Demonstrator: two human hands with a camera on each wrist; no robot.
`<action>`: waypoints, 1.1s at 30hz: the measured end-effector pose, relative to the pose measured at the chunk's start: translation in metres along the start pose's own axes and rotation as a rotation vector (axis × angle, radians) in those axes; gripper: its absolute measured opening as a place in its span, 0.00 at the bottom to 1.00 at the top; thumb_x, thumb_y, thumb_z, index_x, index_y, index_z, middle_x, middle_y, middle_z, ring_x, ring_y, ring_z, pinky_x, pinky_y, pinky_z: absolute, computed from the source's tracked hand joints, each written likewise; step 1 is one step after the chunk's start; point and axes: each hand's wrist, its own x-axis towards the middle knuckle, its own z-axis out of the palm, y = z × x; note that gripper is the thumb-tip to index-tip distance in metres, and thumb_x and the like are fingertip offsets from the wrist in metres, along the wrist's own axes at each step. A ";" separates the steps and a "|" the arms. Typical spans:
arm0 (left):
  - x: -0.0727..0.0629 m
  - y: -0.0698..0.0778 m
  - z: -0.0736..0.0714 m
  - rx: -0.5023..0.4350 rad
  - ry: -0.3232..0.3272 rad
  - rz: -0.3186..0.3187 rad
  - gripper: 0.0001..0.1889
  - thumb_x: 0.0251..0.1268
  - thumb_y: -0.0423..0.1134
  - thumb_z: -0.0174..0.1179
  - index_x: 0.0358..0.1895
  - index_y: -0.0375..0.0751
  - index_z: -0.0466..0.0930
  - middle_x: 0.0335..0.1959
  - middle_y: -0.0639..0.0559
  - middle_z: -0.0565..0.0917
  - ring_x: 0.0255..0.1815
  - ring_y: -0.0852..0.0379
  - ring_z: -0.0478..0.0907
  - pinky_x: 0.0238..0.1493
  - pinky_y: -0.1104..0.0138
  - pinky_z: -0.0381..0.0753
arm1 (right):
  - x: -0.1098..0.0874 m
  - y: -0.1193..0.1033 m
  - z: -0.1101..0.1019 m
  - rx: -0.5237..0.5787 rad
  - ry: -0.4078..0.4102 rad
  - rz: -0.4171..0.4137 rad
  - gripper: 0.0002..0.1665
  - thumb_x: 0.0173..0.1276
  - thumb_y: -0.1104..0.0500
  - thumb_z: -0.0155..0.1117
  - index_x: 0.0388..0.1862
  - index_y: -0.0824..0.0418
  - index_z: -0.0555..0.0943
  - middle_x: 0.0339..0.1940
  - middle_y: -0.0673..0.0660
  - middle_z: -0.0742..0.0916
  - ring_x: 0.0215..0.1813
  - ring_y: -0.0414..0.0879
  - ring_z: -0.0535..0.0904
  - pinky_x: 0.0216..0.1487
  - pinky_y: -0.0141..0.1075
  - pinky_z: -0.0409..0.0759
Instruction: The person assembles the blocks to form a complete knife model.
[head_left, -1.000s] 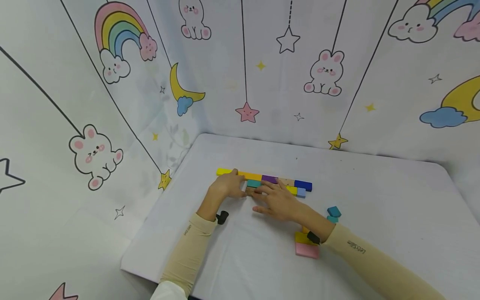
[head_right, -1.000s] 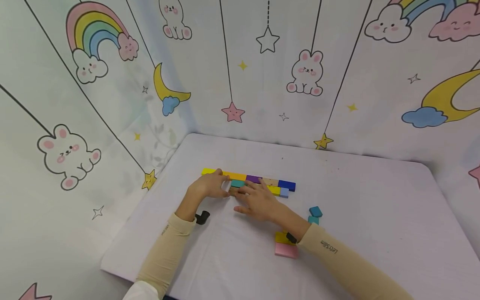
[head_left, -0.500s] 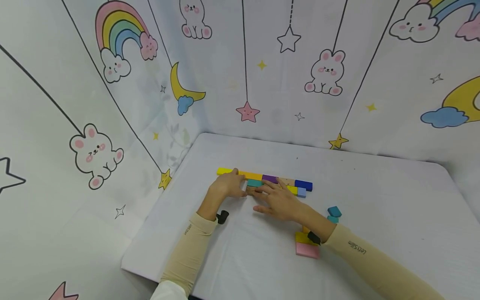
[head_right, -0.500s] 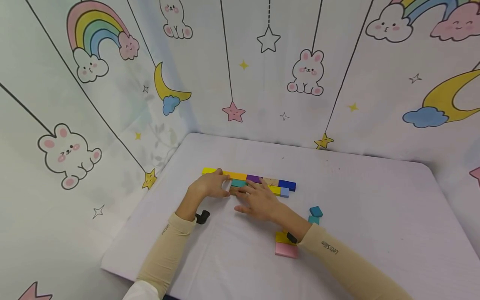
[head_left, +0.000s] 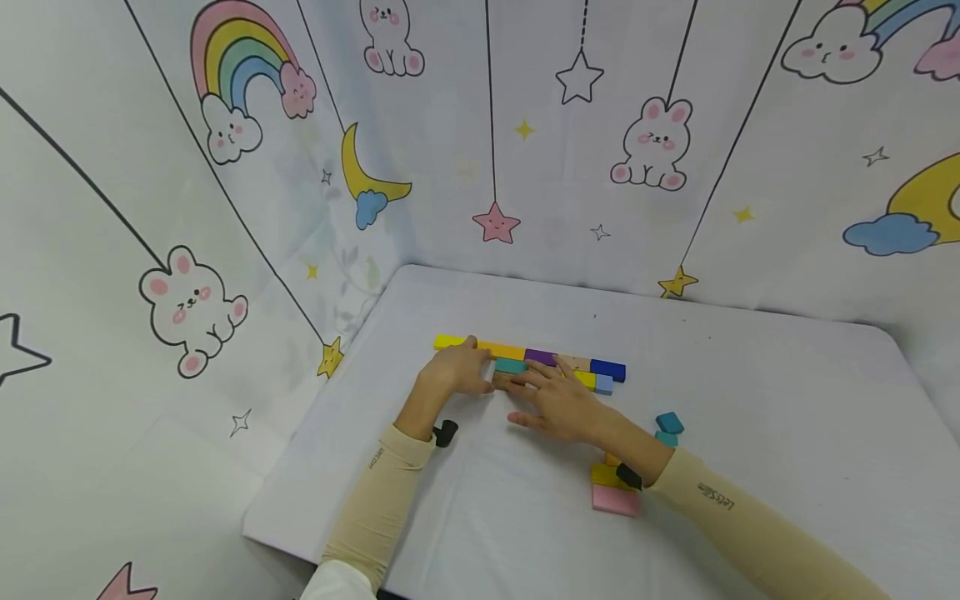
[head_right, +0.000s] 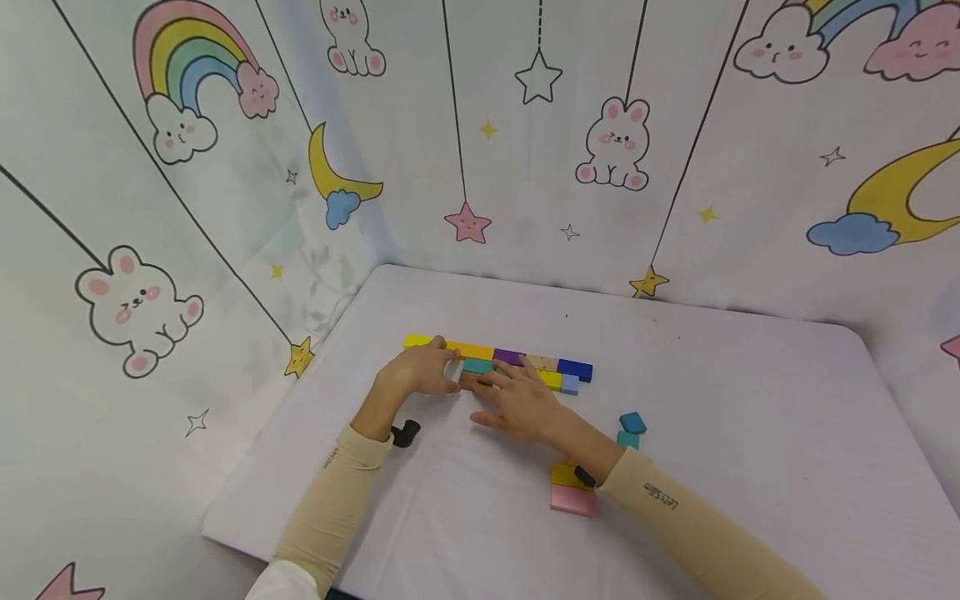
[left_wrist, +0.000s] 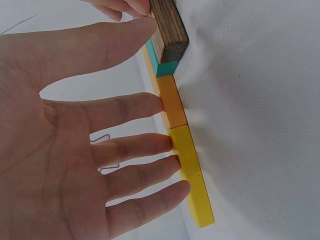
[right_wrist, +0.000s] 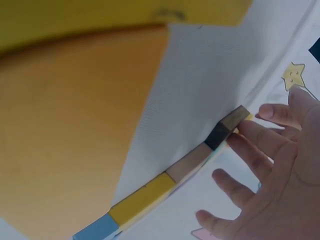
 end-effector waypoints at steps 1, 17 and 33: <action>0.000 0.000 0.000 0.001 0.001 0.002 0.37 0.68 0.55 0.69 0.77 0.47 0.72 0.76 0.38 0.67 0.63 0.41 0.79 0.62 0.48 0.81 | -0.001 0.000 0.000 0.000 0.002 -0.002 0.37 0.77 0.33 0.57 0.78 0.47 0.73 0.76 0.53 0.76 0.81 0.62 0.62 0.77 0.73 0.47; -0.001 0.004 -0.001 -0.007 -0.003 -0.006 0.36 0.68 0.54 0.69 0.77 0.47 0.72 0.78 0.38 0.65 0.66 0.41 0.77 0.64 0.47 0.79 | -0.004 -0.003 -0.006 -0.014 -0.003 0.013 0.37 0.79 0.34 0.56 0.77 0.51 0.74 0.77 0.55 0.76 0.82 0.62 0.61 0.78 0.72 0.47; 0.000 0.003 0.001 0.006 0.011 -0.018 0.36 0.67 0.55 0.69 0.77 0.48 0.72 0.78 0.39 0.65 0.66 0.40 0.77 0.63 0.47 0.80 | -0.033 -0.003 -0.025 0.005 0.033 0.046 0.35 0.77 0.34 0.60 0.73 0.53 0.78 0.75 0.56 0.78 0.78 0.55 0.69 0.79 0.67 0.51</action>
